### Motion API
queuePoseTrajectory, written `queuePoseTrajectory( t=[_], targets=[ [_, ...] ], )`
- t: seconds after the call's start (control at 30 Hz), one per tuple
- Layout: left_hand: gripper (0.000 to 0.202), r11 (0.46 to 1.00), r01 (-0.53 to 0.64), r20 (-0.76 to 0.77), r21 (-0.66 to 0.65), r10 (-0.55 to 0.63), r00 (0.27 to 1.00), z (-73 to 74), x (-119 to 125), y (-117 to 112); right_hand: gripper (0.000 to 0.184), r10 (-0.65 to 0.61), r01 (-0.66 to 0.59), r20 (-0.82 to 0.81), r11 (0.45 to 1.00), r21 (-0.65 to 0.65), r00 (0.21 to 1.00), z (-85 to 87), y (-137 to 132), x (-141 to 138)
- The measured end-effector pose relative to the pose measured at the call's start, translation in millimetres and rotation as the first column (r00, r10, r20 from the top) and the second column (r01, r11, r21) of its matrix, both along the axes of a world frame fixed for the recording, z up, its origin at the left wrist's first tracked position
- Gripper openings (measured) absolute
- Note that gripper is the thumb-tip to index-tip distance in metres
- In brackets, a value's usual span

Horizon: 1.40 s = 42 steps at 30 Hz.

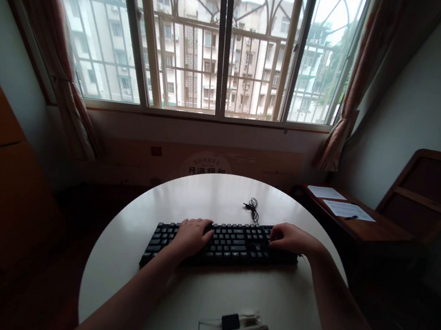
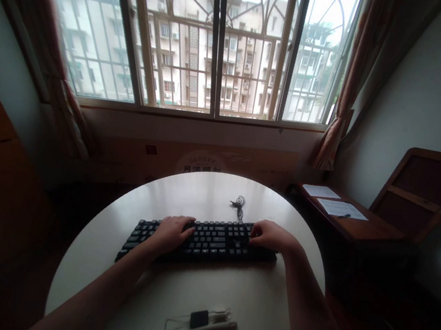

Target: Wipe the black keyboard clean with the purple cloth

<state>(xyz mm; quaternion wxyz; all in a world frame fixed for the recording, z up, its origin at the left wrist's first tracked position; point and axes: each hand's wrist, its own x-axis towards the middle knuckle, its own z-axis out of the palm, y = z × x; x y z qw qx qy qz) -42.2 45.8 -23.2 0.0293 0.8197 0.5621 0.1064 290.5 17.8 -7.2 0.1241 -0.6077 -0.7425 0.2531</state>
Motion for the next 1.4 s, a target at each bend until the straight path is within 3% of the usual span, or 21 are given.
queuePoseTrajectory(
  t=[0.43,1.4],
  targets=[
    [0.044,1.0,0.002,0.006,-0.007,-0.002,1.0,0.2,-0.1,-1.5,0.028,0.046,-0.053,-0.109,0.997,-0.063,0.993,0.8,-2.2,6.7],
    [0.045,1.0,0.002,-0.002,-0.007,-0.002,1.0,0.5,-0.4,0.3,0.026,0.018,-0.02,-0.055,0.999,-0.04,0.998,1.4,-0.6,3.4]
  ],
)
